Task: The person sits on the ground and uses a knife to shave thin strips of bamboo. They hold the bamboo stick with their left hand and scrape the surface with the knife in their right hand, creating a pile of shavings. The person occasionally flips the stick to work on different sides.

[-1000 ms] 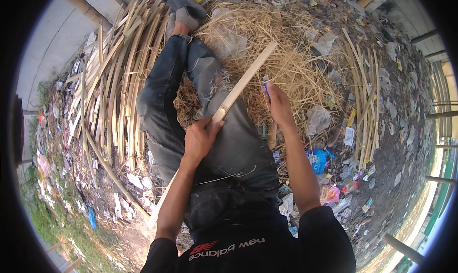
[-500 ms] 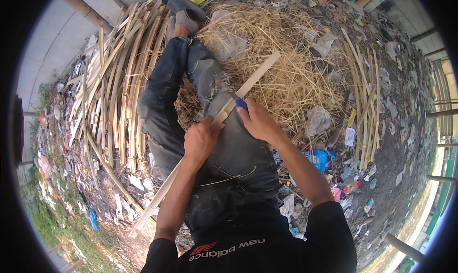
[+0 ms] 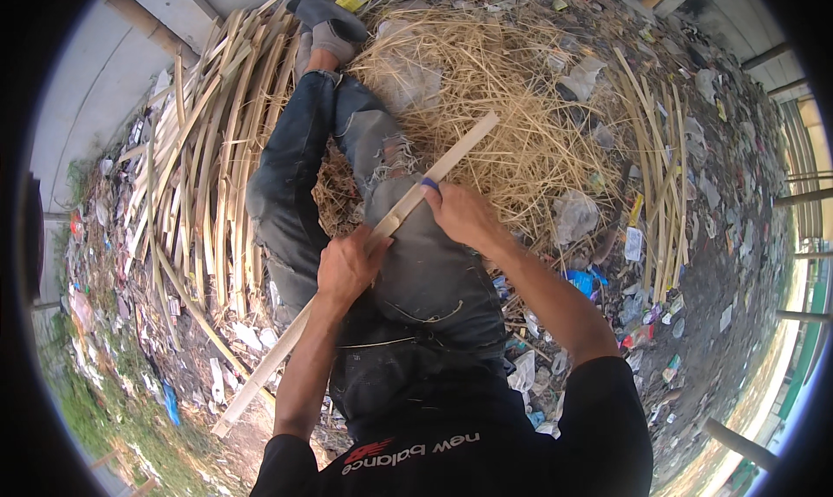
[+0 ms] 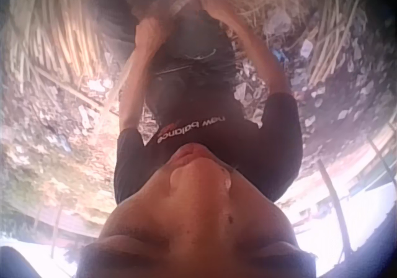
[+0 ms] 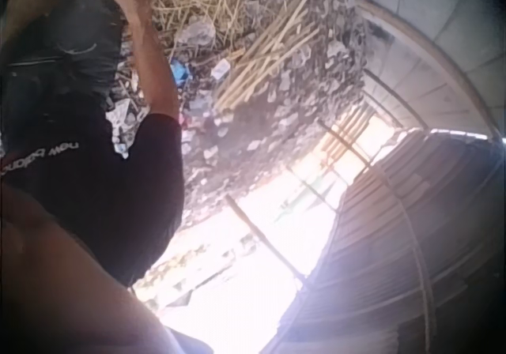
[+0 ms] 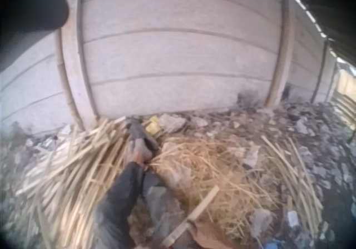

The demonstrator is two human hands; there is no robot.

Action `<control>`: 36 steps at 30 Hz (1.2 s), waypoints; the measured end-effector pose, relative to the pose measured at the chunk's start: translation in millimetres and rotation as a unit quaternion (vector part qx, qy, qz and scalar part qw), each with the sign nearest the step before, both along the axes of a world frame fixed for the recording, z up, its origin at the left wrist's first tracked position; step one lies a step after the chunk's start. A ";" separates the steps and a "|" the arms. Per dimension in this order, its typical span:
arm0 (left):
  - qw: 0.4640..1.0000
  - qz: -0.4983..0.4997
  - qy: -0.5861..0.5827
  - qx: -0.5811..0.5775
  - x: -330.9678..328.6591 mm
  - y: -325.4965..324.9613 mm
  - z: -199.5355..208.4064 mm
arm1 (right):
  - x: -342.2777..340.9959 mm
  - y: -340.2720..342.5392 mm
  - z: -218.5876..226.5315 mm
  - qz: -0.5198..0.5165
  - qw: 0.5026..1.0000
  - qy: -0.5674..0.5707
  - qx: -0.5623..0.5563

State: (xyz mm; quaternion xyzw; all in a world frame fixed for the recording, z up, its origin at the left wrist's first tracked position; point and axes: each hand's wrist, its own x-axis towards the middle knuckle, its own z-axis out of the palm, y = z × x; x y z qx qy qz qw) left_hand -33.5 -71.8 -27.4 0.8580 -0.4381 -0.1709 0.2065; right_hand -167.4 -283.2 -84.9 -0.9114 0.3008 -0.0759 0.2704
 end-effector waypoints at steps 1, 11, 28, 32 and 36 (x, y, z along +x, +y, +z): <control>1.000 -0.008 -0.003 0.007 2.2 18.9 9.0 | -12.1 -33.6 -5.0 -0.043 0.998 0.032 0.011; 0.997 -0.036 -0.060 0.031 5.2 35.5 12.8 | -53.5 -75.8 32.1 -0.132 0.987 -0.047 0.075; 0.993 -0.071 -0.085 0.041 -8.3 -20.7 0.3 | -17.5 27.0 41.5 0.106 0.988 0.068 0.089; 0.991 -0.076 -0.104 0.037 -7.1 -8.2 -0.7 | -17.1 -26.6 14.4 -0.038 0.997 0.027 0.062; 0.990 -0.079 -0.115 0.036 -8.9 -15.8 -0.9 | -15.7 1.9 32.3 0.057 0.992 0.053 0.100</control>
